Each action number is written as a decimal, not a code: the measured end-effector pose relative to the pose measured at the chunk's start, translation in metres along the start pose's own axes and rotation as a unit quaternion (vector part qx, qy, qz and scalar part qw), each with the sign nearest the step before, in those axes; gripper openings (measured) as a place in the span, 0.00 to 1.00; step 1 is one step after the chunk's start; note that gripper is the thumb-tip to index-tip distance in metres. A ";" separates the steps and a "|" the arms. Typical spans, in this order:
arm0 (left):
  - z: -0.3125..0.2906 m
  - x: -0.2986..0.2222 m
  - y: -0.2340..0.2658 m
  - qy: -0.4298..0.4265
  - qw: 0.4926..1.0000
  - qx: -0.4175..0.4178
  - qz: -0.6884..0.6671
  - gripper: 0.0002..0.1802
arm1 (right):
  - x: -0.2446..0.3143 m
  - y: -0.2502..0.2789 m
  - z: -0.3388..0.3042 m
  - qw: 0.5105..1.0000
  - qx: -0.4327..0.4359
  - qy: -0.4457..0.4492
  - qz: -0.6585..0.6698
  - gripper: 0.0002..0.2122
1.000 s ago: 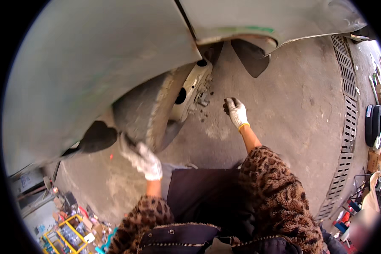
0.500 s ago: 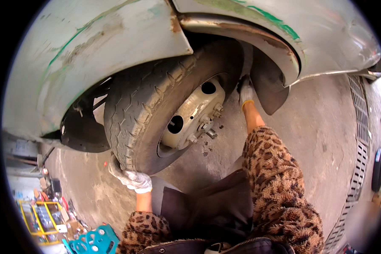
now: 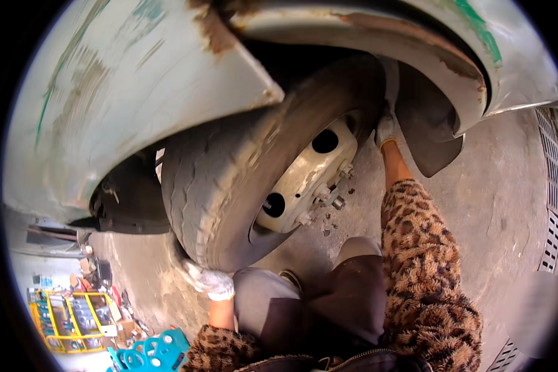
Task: The person uses a pneumatic impact wrench to tighten lug nuts on a car tire, then checks tire pressure with a gauge, and finally removes the tire from the vehicle.
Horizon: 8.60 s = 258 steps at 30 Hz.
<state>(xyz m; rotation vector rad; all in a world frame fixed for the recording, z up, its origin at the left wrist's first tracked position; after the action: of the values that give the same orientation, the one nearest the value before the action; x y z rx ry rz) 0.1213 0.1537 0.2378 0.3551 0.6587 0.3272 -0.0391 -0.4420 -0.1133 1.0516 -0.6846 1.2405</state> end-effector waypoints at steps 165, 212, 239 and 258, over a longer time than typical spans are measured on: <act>-0.005 0.128 -0.133 0.167 0.958 -0.228 -0.053 0.21 | 0.202 0.056 0.056 0.907 0.286 -0.217 0.219 0.23; 0.003 0.195 -0.156 0.097 0.961 -0.202 0.161 0.24 | 0.193 0.093 -0.050 0.979 -0.151 -0.003 0.139 0.17; 0.000 0.108 -0.139 0.153 0.951 -0.190 -0.188 0.24 | 0.196 0.088 0.062 0.935 0.181 -0.165 0.257 0.25; 0.011 0.129 -0.152 0.147 0.958 -0.174 -0.173 0.25 | 0.203 0.121 0.029 0.933 0.117 -0.198 0.278 0.25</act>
<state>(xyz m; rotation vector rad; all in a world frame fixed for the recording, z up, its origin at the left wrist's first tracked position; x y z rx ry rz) 0.2513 0.0682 0.1135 -0.1507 0.9221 0.1549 -0.1056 -0.3857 0.1083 1.3803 -1.2297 1.6408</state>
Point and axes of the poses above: each hand's wrist, its own z-axis towards the middle knuckle, its own y-axis out of the back of the hand, x = y × z, the point moved 6 cm from there along z, towards the middle knuckle, and after that the axes turned 2 degrees about y, right-handed, at the moved point
